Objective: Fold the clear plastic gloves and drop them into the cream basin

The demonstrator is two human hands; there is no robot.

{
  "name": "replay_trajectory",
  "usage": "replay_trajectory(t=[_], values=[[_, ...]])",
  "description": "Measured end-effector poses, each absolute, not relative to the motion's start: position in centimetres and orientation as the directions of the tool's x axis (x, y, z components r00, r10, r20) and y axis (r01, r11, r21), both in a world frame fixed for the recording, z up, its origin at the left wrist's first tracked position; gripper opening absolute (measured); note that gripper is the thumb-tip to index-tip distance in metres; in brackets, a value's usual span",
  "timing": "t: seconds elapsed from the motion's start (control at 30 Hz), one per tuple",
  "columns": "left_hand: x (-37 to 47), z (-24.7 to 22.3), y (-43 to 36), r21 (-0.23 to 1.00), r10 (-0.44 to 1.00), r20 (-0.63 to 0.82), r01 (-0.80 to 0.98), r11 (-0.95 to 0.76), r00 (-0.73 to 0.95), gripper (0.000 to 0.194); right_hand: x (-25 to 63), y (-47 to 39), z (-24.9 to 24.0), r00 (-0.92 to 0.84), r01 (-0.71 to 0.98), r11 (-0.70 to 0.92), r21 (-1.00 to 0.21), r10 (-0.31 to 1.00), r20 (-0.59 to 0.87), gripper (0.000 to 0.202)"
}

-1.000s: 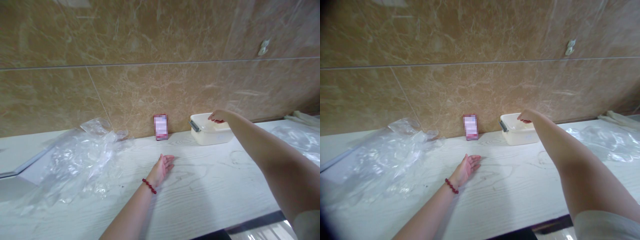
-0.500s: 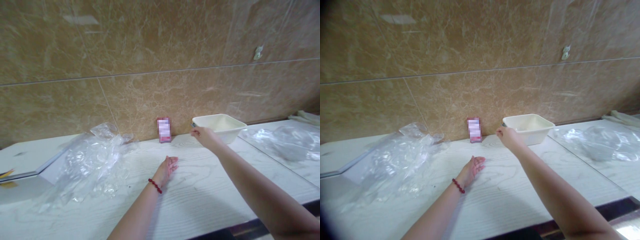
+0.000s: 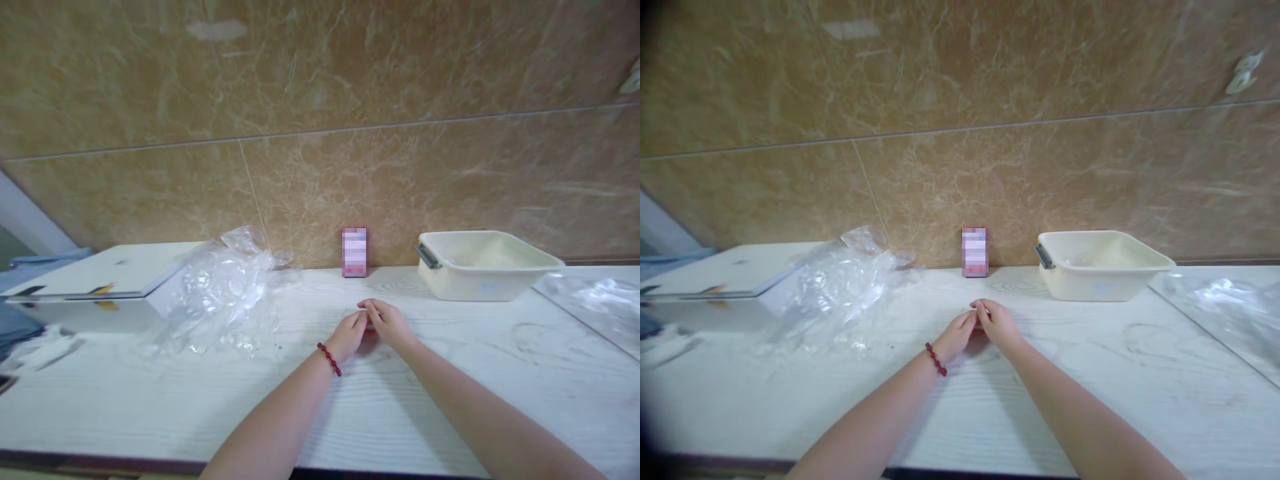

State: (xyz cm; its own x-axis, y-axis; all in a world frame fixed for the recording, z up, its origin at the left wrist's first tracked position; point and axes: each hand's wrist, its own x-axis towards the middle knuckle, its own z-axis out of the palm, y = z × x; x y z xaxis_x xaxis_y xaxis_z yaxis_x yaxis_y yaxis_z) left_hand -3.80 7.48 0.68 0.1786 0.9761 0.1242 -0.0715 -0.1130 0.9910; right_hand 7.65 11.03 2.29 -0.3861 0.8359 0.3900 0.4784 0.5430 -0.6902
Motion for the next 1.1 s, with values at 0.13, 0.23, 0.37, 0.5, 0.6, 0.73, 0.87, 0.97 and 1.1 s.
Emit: replay_trajectory(t=[0.13, 0.23, 0.37, 0.5, 0.6, 0.73, 0.87, 0.97, 1.1], values=[[-3.9, 1.5, 7.1, 0.973, 0.967, 0.21, 0.071, -0.222, 0.144, 0.035, 8.0, 11.5, 2.2, -0.448, 0.49, 0.579, -0.652, 0.808, 0.382, 0.033], [-4.0, 1.8, 7.1, 0.956, 0.962, 0.243, 0.137, -0.26, 0.127, 0.032, 8.5, 11.7, 2.4, -0.469, 0.479, 0.603, -0.638, 0.79, 0.394, 0.033], [-4.3, 1.6, 7.3, 0.933, 0.962, 0.266, 0.238, -0.271, 0.055, 0.025, 8.9, 11.9, 2.5, -0.466, 0.45, 0.608, -0.654, 0.785, 0.408, 0.031], [-5.4, 1.5, 7.7, 0.848, 0.96, 0.267, 0.492, -0.197, -0.077, 0.018, 8.9, 12.0, 2.4, -0.451, 0.452, 0.579, -0.679, 0.805, 0.386, 0.027], [-7.8, 2.5, 7.8, 0.763, 0.938, 0.294, 0.637, -0.114, -0.185, 0.014, 8.9, 12.3, 2.2, -0.439, 0.449, 0.57, -0.688, 0.812, 0.386, 0.026], [-13.5, 5.1, 7.1, 0.691, 0.87, 0.349, 0.723, 0.013, -0.349, 0.025, 9.0, 12.6, 1.8, -0.431, 0.439, 0.582, -0.684, 0.805, 0.408, 0.024], [-19.3, 7.5, 5.8, 0.287, 0.698, 0.589, 0.912, 0.292, -0.408, 0.041, 9.0, 12.6, 1.7, -0.459, 0.416, 0.612, -0.673, 0.78, 0.425, 0.02], [-22.8, 8.3, 5.4, 0.137, 0.567, 0.63, 0.795, 0.591, -0.53, 0.056, 9.0, 12.5, 1.7, -0.474, 0.406, 0.622, -0.67, 0.77, 0.427, 0.019], [-25.8, 8.1, 5.8, 0.008, 0.675, 0.414, 0.744, 0.668, -0.61, 0.037, 9.0, 12.5, 1.6, -0.47, 0.393, 0.631, -0.669, 0.763, 0.443, 0.017]])
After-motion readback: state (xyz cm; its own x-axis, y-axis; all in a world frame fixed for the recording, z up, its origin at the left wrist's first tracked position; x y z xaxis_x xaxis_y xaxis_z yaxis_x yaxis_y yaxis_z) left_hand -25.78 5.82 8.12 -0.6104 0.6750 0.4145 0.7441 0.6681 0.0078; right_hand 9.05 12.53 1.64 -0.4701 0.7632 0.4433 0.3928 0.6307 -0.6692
